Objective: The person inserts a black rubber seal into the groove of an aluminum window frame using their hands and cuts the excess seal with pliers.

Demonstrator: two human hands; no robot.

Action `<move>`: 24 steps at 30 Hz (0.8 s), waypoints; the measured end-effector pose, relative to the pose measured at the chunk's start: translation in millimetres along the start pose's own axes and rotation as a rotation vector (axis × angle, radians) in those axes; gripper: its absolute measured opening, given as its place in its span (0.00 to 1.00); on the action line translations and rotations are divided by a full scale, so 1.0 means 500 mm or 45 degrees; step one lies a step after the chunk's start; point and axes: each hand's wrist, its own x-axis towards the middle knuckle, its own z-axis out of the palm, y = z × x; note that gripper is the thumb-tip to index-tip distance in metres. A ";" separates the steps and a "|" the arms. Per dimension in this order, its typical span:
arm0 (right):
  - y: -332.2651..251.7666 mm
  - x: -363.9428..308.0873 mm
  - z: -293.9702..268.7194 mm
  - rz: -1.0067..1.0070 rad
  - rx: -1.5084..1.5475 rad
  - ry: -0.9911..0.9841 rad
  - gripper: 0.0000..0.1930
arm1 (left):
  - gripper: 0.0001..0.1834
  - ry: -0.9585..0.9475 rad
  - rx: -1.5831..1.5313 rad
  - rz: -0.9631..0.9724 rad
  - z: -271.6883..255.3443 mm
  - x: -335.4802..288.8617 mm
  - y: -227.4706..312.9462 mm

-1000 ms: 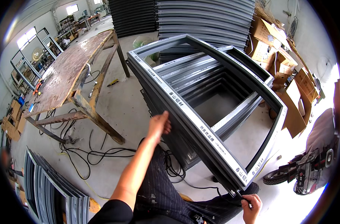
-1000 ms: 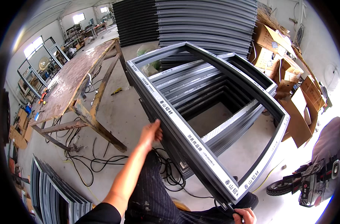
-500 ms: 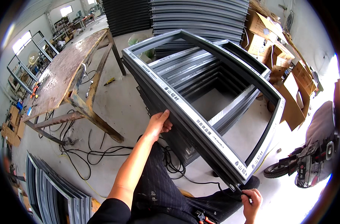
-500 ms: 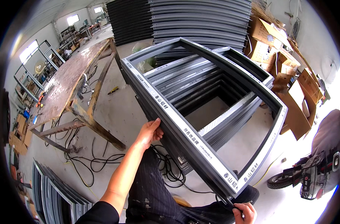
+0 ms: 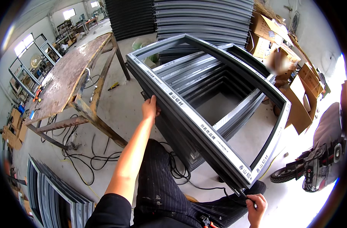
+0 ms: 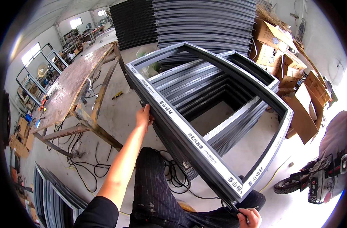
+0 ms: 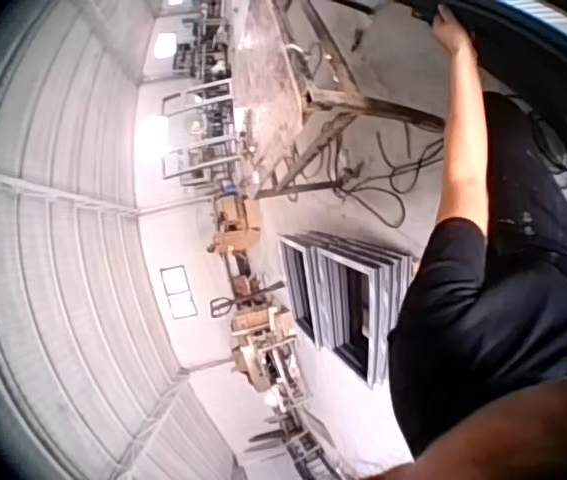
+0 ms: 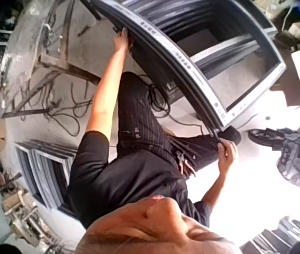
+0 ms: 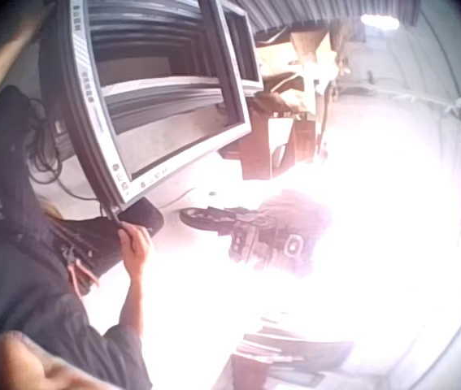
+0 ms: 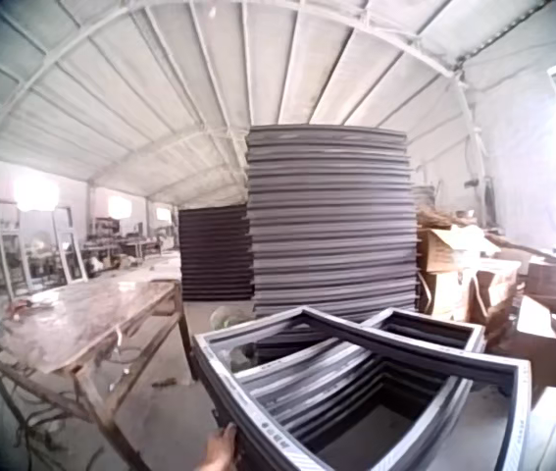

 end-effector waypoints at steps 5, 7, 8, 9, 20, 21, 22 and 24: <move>0.012 -0.001 0.004 0.008 0.047 0.057 0.06 | 0.16 0.215 0.766 1.251 0.031 -0.247 0.004; 0.009 0.005 0.001 0.065 0.104 0.006 0.06 | 0.17 0.043 0.817 1.539 0.027 -0.313 0.010; 0.012 0.005 -0.003 0.061 0.132 -0.011 0.05 | 0.17 -0.040 0.842 1.633 0.028 -0.329 0.009; 0.017 0.005 -0.009 0.059 0.160 -0.026 0.05 | 0.17 -0.098 0.842 1.659 0.028 -0.332 0.002; 0.010 0.008 -0.014 0.204 0.364 0.025 0.03 | 0.13 -0.199 0.738 1.896 0.035 -0.297 -0.021; 0.008 0.009 -0.012 0.215 0.341 0.034 0.03 | 0.14 -0.207 0.742 1.885 0.032 -0.296 -0.022; 0.004 0.014 -0.011 0.200 0.304 0.038 0.03 | 0.14 -0.211 0.740 1.882 0.034 -0.295 -0.018; -0.003 0.020 -0.010 0.170 0.230 0.045 0.04 | 0.14 -0.209 0.779 1.831 0.034 -0.307 -0.008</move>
